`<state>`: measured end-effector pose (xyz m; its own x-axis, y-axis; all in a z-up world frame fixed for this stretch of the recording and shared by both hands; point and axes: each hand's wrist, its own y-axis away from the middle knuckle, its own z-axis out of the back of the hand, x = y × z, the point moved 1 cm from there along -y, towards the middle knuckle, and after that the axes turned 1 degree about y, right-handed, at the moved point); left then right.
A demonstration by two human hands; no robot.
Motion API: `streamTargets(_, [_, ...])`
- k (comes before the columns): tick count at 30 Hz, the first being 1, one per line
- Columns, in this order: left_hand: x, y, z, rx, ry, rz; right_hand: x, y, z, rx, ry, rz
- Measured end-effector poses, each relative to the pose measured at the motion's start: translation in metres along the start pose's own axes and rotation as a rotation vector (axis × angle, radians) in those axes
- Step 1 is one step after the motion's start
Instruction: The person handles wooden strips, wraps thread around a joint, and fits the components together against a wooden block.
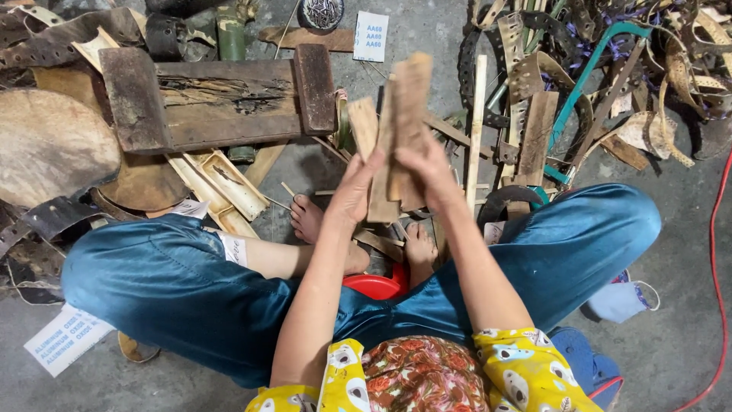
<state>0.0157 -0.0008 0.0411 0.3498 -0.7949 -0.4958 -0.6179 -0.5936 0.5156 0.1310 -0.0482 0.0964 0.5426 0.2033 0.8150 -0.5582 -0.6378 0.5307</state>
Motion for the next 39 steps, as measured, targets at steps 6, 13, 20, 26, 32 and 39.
streamTargets(6, [0.001, -0.005, 0.001, -0.221, 0.063, -0.052, -0.061, -0.022, 0.017, 0.486, 0.710, 0.586])
streamTargets(13, [-0.005, -0.002, 0.001, -0.281, 0.092, -0.095, -0.056, -0.004, 0.001, 0.473, 0.572, 0.153])
streamTargets(20, [-0.021, -0.002, -0.001, -0.306, -0.504, -0.123, -0.032, -0.066, 0.059, -0.143, 0.637, 0.339])
streamTargets(26, [0.002, -0.040, 0.092, -0.676, -0.479, -0.232, 0.026, -0.117, 0.150, -0.417, 1.069, 0.114])
streamTargets(32, [0.072, -0.067, 0.148, -0.629, -0.902, -0.123, -0.005, -0.158, 0.214, -0.720, 1.326, 0.078])
streamTargets(39, [0.101, -0.087, 0.172, -0.563, -1.175, -0.038, -0.084, -0.157, 0.178, -0.346, 1.549, 0.676])
